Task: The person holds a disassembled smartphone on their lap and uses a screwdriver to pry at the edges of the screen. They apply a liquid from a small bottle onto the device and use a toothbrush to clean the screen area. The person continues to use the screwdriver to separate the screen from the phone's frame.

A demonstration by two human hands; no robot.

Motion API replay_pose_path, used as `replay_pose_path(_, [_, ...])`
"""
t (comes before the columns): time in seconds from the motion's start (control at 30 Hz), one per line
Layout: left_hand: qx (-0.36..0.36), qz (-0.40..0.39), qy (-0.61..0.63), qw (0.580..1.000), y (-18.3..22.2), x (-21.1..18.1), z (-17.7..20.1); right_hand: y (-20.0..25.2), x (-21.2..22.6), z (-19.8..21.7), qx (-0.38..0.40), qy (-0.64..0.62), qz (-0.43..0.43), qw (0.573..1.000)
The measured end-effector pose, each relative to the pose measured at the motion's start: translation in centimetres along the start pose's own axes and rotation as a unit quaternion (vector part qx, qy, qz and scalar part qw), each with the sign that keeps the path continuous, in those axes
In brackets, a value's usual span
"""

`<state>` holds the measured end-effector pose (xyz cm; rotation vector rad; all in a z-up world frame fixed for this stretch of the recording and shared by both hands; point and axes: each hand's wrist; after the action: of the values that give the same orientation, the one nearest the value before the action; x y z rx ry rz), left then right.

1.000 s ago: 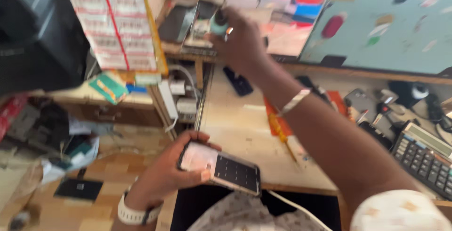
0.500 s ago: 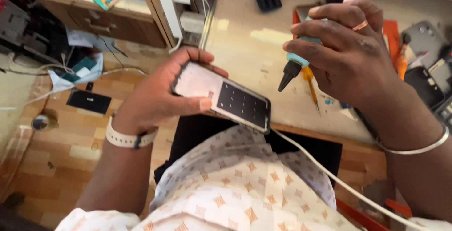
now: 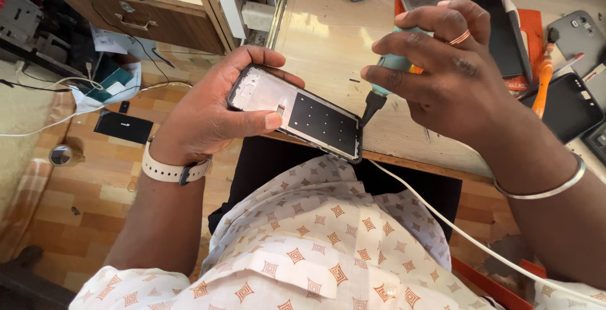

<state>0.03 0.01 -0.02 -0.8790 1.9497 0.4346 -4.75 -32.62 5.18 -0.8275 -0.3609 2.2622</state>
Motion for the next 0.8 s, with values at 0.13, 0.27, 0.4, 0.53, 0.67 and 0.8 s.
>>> replay_pose_path(0.13, [0.001,-0.001,-0.01,1.0,0.0,-0.1,0.0,-0.3,0.2,0.3,0.012,-0.005,-0.007,1.0])
replay_pose_path(0.27, [-0.001,0.0,-0.01,1.0,0.0,-0.1,0.0,-0.5,0.4,0.5,0.015,0.009,-0.009,1.0])
replay_pose_path(0.4, [-0.001,-0.004,-0.018,1.0,0.0,-0.1,-0.1,-0.3,0.4,0.3,0.0,-0.009,-0.011,1.0])
replay_pose_path(0.53, [-0.007,-0.002,-0.027,1.0,0.0,-0.2,-0.2,-0.4,0.5,0.2,0.009,0.002,-0.012,1.0])
replay_pose_path(0.67, [-0.011,0.0,-0.035,0.999,0.1,-0.4,-0.4,-0.7,0.6,0.3,0.015,0.006,-0.028,0.999])
replay_pose_path(0.8, [-0.018,0.005,-0.05,0.999,0.0,-0.6,-0.6,-1.0,0.8,0.2,0.014,0.022,-0.033,0.999])
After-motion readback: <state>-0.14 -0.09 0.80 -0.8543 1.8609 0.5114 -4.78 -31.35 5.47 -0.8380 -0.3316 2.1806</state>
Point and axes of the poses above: each hand's wrist, its own y-axis away from the middle knuckle, its own z-axis out of the back of the hand, x = y × z, and after that the axes turned 13 degrees about y, right-handed
